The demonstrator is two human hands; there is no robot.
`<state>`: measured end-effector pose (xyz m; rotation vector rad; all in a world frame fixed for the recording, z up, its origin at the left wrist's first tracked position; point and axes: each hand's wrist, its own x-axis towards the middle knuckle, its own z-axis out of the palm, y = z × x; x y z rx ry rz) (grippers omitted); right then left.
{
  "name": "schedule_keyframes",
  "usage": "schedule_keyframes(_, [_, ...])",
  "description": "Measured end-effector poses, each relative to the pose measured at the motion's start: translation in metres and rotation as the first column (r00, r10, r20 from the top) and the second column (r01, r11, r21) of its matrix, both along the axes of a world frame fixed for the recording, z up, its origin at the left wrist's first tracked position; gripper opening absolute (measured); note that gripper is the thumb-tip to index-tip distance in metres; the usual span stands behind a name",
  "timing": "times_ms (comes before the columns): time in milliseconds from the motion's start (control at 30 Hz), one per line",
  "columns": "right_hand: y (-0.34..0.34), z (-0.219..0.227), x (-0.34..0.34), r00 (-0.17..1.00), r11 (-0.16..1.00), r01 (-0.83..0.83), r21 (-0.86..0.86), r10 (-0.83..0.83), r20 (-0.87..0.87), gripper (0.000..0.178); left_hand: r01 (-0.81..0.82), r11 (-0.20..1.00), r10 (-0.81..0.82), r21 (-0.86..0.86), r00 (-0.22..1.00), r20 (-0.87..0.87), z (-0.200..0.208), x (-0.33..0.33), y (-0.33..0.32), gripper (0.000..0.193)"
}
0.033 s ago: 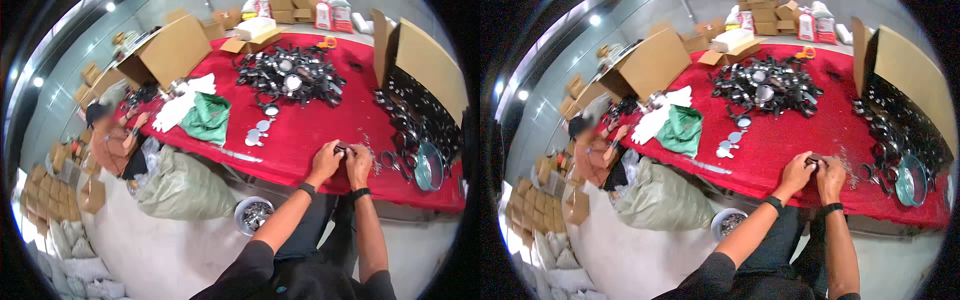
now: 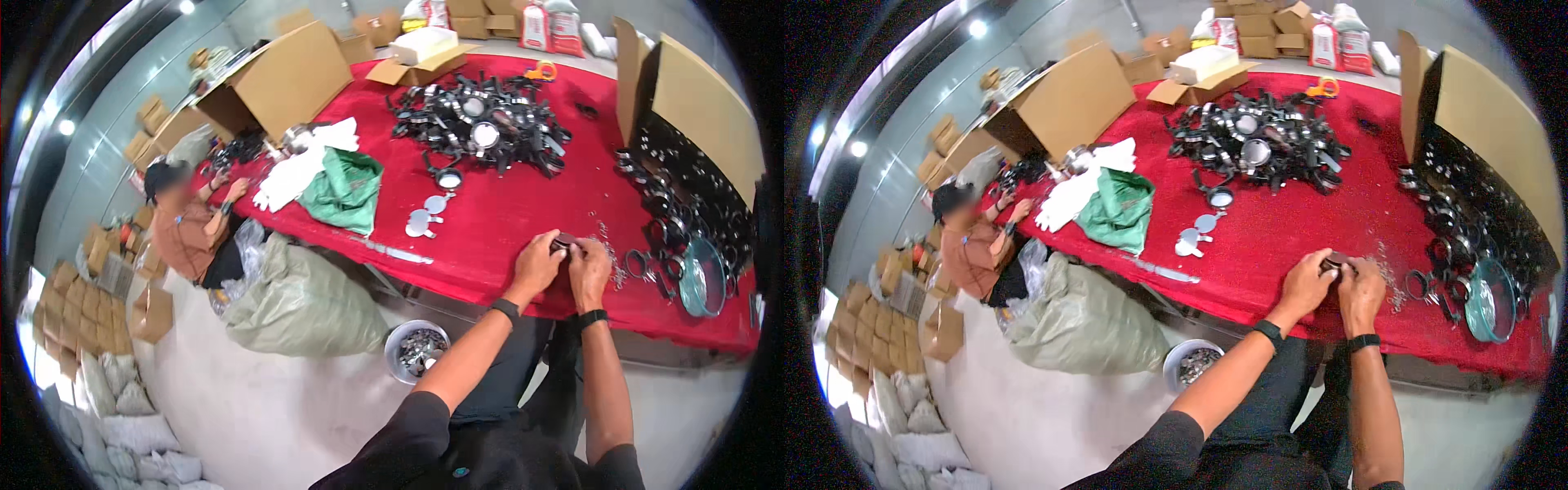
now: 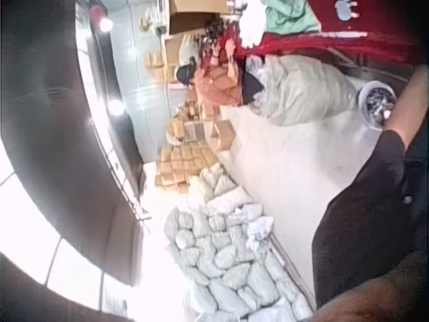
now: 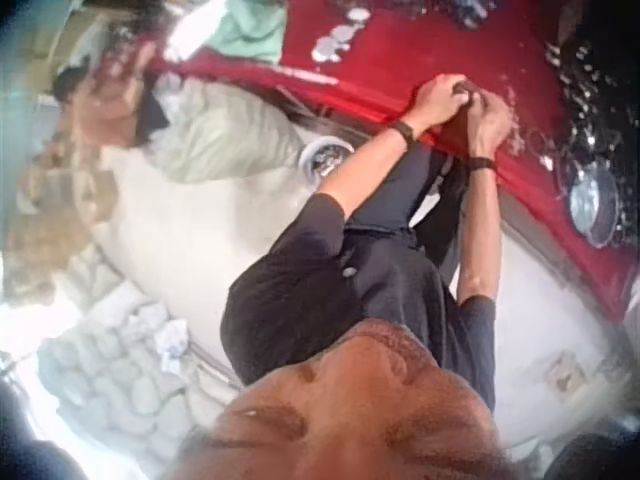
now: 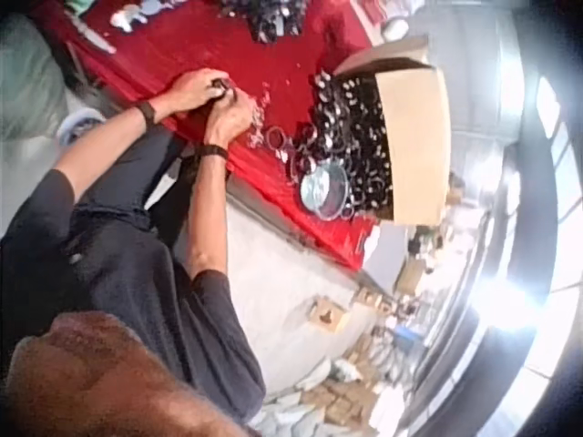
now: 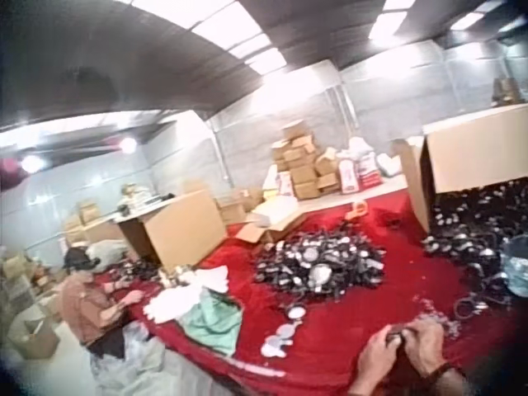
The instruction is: Assembling metal plates and rings into plastic housing components at a manufacturing workstation.
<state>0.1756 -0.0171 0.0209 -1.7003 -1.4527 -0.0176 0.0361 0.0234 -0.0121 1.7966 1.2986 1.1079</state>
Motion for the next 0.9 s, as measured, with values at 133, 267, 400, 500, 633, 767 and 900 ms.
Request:
schedule_keyframes(133, [0.001, -0.002, -0.010, 1.000, 0.999, 0.018, 0.027, -0.018, 0.001, 0.018, 0.000, 1.000, 0.000, -0.024, 1.000, 0.003, 0.005, -0.010, -0.007, 0.053])
schedule_keyframes(267, [-0.002, -0.004, -0.011, 0.999, 0.999, -0.015, 0.045, 0.012, 0.047, 0.020, 0.003, 1.000, -0.003, -0.023, 1.000, 0.001, 0.006, -0.012, -0.009, 0.058])
schedule_keyframes(400, [-0.003, -0.005, -0.009, 0.999, 1.000, -0.008, -0.001, 0.008, 0.046, 0.019, 0.056, 0.998, -0.057, -0.031, 0.998, -0.038, 0.005, -0.008, 0.000, 0.062])
schedule_keyframes(500, [-0.003, -0.002, -0.014, 0.998, 0.998, -0.042, 0.039, 0.040, 0.050, 0.018, 0.135, 0.991, -0.136, -0.020, 0.988, -0.067, -0.001, -0.015, 0.016, 0.064])
schedule_keyframes(633, [-0.004, 0.003, -0.014, 0.998, 0.999, -0.049, 0.006, 0.049, 0.044, 0.018, 0.200, 0.971, -0.209, -0.132, 0.976, -0.056, 0.006, -0.017, 0.015, 0.061])
schedule_keyframes(767, [-0.009, -0.001, -0.014, 0.999, 0.999, -0.025, 0.024, 0.024, 0.040, 0.018, 0.120, 0.988, -0.127, -0.097, 0.989, -0.070, 0.006, -0.012, 0.005, 0.058])
schedule_keyframes(900, [-0.009, -0.013, -0.011, 1.000, 0.987, -0.027, 0.158, 0.028, 0.001, 0.018, 0.085, 0.992, -0.091, -0.088, 0.994, -0.058, 0.010, -0.007, -0.004, 0.061])
